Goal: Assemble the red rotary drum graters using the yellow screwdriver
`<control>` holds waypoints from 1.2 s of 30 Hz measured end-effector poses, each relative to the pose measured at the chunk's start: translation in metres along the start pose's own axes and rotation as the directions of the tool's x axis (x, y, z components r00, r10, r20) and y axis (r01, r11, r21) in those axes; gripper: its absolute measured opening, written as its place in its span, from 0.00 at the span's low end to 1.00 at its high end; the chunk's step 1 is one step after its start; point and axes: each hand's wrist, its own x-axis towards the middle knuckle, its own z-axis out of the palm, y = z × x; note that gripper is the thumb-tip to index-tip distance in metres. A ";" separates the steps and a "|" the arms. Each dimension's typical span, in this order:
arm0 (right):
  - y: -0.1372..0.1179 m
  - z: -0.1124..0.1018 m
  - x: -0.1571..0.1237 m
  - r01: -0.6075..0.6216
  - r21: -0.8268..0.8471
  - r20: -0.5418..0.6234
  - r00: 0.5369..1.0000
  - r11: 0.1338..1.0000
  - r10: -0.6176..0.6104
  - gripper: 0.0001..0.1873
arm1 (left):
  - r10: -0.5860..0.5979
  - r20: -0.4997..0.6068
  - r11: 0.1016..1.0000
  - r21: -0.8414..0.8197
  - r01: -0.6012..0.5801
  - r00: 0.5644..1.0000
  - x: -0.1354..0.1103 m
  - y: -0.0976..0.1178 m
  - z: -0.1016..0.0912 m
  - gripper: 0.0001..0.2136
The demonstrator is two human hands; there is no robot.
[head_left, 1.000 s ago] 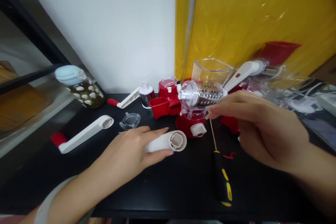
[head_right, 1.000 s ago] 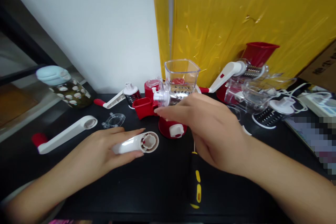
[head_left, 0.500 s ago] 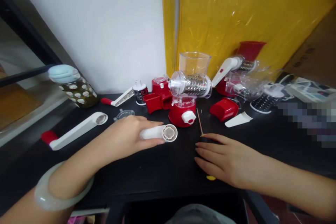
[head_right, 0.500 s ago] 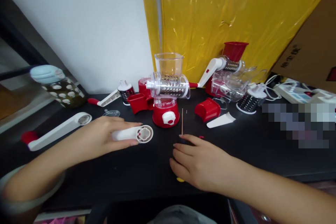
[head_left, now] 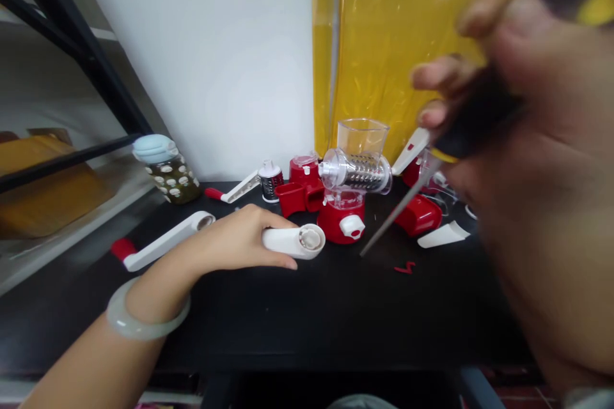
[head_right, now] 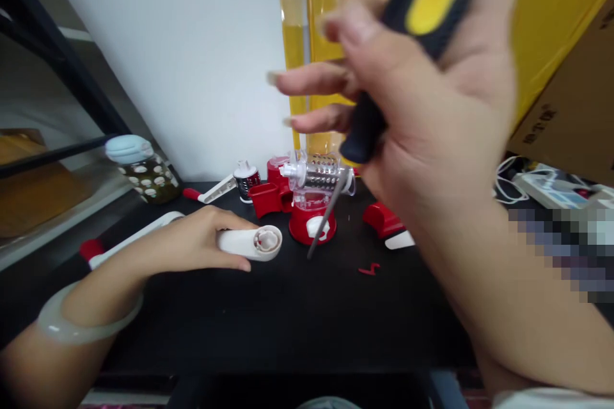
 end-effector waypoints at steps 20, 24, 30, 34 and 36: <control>0.074 0.012 -0.034 -0.141 0.219 0.046 0.990 0.965 0.134 0.10 | 0.066 0.143 0.959 0.264 -0.102 0.988 0.008 -0.002 0.014 0.14; 0.074 0.012 -0.031 -0.077 0.263 0.004 0.997 0.962 0.079 0.08 | 0.059 0.164 0.962 0.253 -0.100 0.985 0.009 0.000 0.013 0.13; 0.071 0.018 -0.036 -0.073 0.262 -0.029 0.996 0.962 0.083 0.08 | 0.054 0.156 0.965 0.244 -0.091 0.986 0.009 -0.002 0.014 0.15; 0.067 0.019 -0.038 -0.085 0.243 -0.023 0.995 0.966 0.093 0.08 | 0.060 0.161 0.962 0.255 -0.101 0.985 0.008 -0.004 0.014 0.15; 0.066 0.018 -0.038 -0.078 0.232 -0.023 0.996 0.970 0.086 0.08 | 0.063 0.157 0.962 0.253 -0.101 0.986 0.008 -0.005 0.014 0.15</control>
